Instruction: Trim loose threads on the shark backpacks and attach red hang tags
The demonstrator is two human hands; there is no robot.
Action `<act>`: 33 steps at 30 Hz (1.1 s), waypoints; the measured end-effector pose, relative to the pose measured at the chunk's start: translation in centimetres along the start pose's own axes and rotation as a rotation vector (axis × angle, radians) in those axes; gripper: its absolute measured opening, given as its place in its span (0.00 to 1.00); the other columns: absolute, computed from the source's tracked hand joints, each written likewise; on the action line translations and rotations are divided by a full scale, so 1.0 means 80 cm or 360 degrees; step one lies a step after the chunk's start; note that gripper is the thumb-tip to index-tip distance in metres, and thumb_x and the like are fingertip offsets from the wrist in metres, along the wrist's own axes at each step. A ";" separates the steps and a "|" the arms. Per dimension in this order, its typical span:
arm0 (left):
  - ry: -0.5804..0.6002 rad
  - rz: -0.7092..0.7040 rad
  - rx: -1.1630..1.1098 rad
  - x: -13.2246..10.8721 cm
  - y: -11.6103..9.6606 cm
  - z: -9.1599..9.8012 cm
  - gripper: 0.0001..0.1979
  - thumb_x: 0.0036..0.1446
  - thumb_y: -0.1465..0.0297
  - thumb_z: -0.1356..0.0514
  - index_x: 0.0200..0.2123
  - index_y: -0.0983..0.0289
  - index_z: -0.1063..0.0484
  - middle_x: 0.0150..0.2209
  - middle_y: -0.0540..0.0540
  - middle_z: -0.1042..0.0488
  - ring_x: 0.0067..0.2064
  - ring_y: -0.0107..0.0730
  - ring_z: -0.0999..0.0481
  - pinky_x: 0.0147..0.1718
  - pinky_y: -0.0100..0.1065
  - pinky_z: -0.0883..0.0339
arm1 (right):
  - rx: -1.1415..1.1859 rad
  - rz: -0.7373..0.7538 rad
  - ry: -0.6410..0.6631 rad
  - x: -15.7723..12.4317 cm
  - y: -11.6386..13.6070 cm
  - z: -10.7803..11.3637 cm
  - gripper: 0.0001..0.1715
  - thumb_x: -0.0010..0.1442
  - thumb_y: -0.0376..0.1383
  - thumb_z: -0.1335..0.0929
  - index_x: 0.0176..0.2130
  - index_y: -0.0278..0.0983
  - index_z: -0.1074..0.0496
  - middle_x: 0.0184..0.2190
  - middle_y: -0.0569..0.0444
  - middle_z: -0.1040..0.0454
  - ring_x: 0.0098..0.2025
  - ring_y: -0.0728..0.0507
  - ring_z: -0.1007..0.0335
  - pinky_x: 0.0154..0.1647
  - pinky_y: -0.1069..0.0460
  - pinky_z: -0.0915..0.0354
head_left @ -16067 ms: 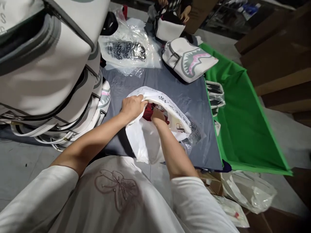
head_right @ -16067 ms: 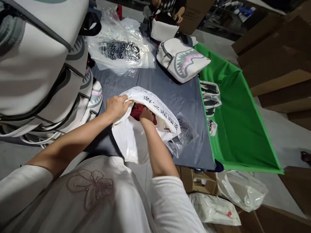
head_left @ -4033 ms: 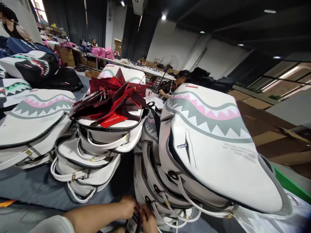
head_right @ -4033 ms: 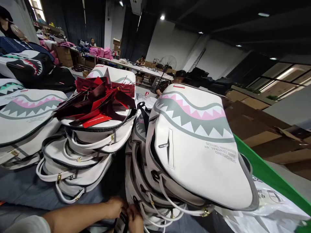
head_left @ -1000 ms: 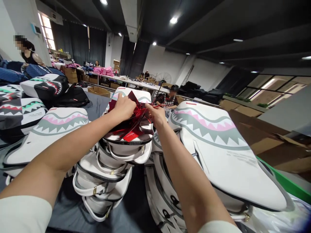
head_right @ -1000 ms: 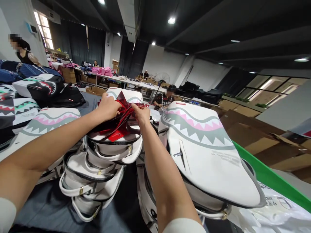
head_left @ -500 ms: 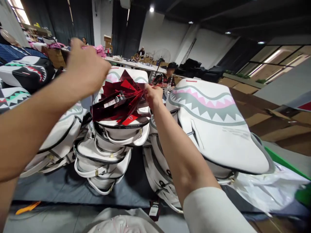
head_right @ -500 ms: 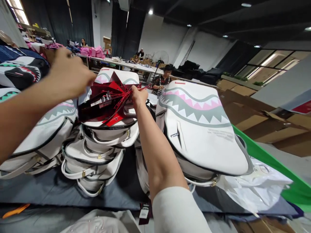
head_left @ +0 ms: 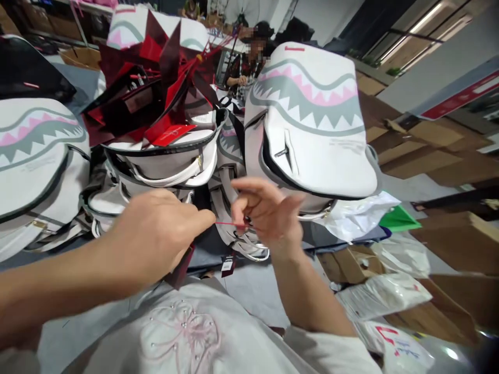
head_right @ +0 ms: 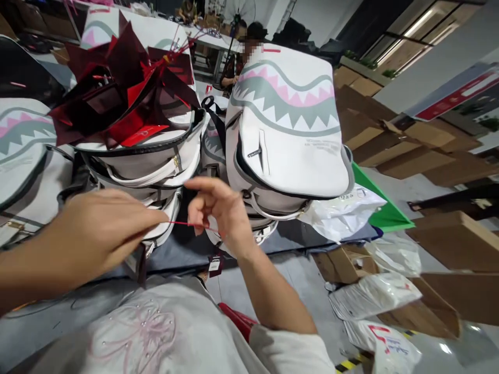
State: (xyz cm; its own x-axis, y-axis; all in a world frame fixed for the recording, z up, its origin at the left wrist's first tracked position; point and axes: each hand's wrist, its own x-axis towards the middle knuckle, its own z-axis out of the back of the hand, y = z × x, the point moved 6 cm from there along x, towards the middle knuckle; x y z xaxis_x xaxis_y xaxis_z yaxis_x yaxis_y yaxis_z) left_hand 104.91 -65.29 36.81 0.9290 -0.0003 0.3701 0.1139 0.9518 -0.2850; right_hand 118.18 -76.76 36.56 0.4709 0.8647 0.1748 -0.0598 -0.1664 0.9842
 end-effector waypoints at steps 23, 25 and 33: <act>0.0607 0.0579 -0.0664 0.042 0.023 -0.402 0.17 0.62 0.72 0.48 0.48 0.56 0.22 0.48 0.55 0.20 0.50 0.39 0.23 0.46 0.35 0.32 | -0.1726 -0.0893 -0.0641 -0.153 -0.287 0.161 0.22 0.61 0.29 0.40 0.54 0.37 0.31 0.33 0.46 0.21 0.35 0.38 0.24 0.38 0.47 0.36; 0.0619 0.0545 -0.0663 0.047 0.026 -0.414 0.17 0.62 0.72 0.48 0.48 0.54 0.22 0.48 0.54 0.20 0.50 0.40 0.23 0.46 0.35 0.32 | -0.1699 -0.0871 -0.0617 -0.153 -0.293 0.163 0.19 0.60 0.27 0.40 0.48 0.37 0.30 0.34 0.48 0.21 0.36 0.39 0.24 0.38 0.49 0.36; 0.0623 0.0400 -0.0705 0.068 0.015 -0.441 0.17 0.63 0.71 0.48 0.49 0.54 0.23 0.48 0.53 0.21 0.50 0.38 0.23 0.46 0.33 0.31 | -0.1631 -0.0890 -0.0825 -0.179 -0.297 0.178 0.20 0.61 0.30 0.43 0.50 0.34 0.33 0.37 0.49 0.20 0.34 0.43 0.24 0.36 0.52 0.35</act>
State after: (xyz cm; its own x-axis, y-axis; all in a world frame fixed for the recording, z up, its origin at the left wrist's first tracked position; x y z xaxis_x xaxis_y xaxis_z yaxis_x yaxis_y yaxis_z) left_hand 122.49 -74.98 7.28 0.9965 0.0146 -0.0818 -0.0672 0.7203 -0.6904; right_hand 125.43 -91.93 10.26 0.9244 0.3748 -0.0711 -0.2830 0.7988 0.5309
